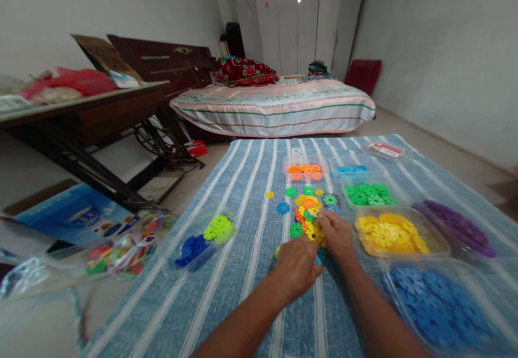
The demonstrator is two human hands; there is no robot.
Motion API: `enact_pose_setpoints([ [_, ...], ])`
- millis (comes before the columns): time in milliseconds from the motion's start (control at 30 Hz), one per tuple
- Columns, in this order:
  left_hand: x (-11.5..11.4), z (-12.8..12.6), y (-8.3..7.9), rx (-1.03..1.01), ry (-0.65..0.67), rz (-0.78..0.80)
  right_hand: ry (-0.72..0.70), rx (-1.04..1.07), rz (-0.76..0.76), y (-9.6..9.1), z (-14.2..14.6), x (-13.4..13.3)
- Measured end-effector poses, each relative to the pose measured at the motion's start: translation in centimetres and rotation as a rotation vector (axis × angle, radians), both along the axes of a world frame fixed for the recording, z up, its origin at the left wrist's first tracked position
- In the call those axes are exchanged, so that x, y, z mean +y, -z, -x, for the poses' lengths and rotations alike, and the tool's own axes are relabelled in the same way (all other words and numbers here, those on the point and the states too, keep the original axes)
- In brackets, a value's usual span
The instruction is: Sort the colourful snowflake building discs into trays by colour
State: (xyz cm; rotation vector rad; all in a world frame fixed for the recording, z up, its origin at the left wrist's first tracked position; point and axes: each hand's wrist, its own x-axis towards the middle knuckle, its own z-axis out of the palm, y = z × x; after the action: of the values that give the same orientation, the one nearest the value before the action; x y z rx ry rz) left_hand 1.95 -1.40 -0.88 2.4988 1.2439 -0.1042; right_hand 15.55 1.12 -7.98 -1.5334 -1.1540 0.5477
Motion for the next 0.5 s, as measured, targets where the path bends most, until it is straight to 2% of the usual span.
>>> enact_pose_setpoints([
  [233, 0.0, 0.2, 1.3, 0.01, -0.006, -0.05, 0.008, 0.017, -0.012, -0.2, 0.1, 0.0],
  [500, 1.0, 0.7, 0.1, -0.047, -0.051, -0.042, 0.006, 0.038, -0.018, -0.2, 0.3, 0.1],
])
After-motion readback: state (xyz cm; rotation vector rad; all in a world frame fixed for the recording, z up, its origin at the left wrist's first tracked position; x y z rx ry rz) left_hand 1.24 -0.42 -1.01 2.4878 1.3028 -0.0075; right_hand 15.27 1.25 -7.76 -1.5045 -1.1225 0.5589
